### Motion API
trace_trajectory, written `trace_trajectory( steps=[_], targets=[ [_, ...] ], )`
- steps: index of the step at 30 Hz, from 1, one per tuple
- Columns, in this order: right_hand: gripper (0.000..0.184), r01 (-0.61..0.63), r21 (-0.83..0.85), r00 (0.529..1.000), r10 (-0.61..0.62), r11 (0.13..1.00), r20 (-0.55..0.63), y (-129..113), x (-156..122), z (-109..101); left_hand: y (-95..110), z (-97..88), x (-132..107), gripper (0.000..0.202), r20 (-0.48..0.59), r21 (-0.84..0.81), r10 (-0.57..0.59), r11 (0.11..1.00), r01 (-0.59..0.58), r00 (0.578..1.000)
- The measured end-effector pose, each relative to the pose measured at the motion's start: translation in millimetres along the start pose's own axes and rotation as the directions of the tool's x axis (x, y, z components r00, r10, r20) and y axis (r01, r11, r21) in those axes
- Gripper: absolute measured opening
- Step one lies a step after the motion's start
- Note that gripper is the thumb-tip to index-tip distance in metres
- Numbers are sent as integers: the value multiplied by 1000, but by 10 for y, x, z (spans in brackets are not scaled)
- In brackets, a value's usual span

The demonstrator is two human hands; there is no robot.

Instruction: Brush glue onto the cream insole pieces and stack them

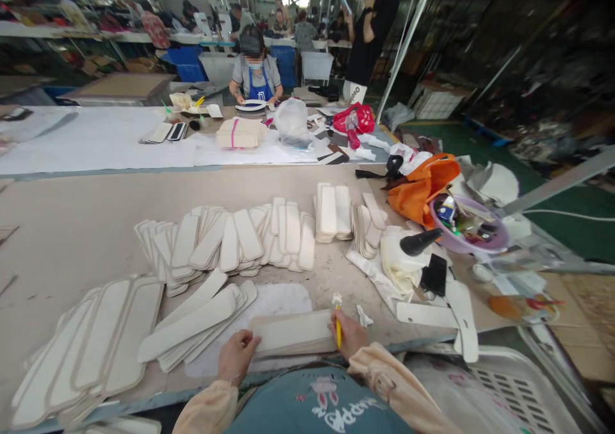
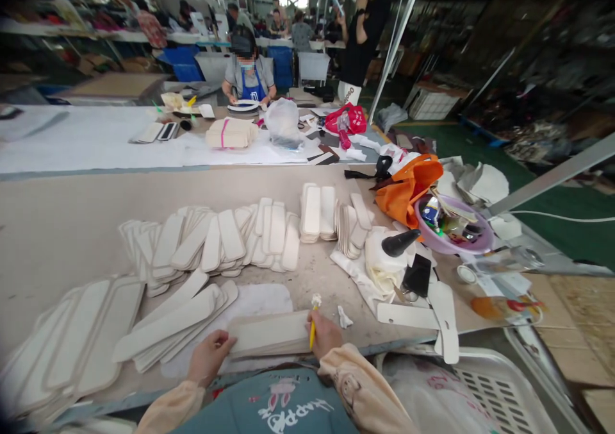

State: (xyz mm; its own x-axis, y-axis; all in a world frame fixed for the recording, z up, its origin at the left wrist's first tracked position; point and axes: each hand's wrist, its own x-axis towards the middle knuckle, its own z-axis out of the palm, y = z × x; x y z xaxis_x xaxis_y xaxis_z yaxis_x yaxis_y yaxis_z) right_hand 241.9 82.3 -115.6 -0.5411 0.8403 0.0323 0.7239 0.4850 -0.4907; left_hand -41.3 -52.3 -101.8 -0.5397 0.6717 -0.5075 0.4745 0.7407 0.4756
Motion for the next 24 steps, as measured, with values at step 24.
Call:
trace_trajectory(
  steps=[24],
  targets=[
    [3, -5, 10, 999, 6, 1000, -53, 38, 4, -76, 43, 69, -77, 13, 22, -52, -99, 994, 100, 995]
  ],
)
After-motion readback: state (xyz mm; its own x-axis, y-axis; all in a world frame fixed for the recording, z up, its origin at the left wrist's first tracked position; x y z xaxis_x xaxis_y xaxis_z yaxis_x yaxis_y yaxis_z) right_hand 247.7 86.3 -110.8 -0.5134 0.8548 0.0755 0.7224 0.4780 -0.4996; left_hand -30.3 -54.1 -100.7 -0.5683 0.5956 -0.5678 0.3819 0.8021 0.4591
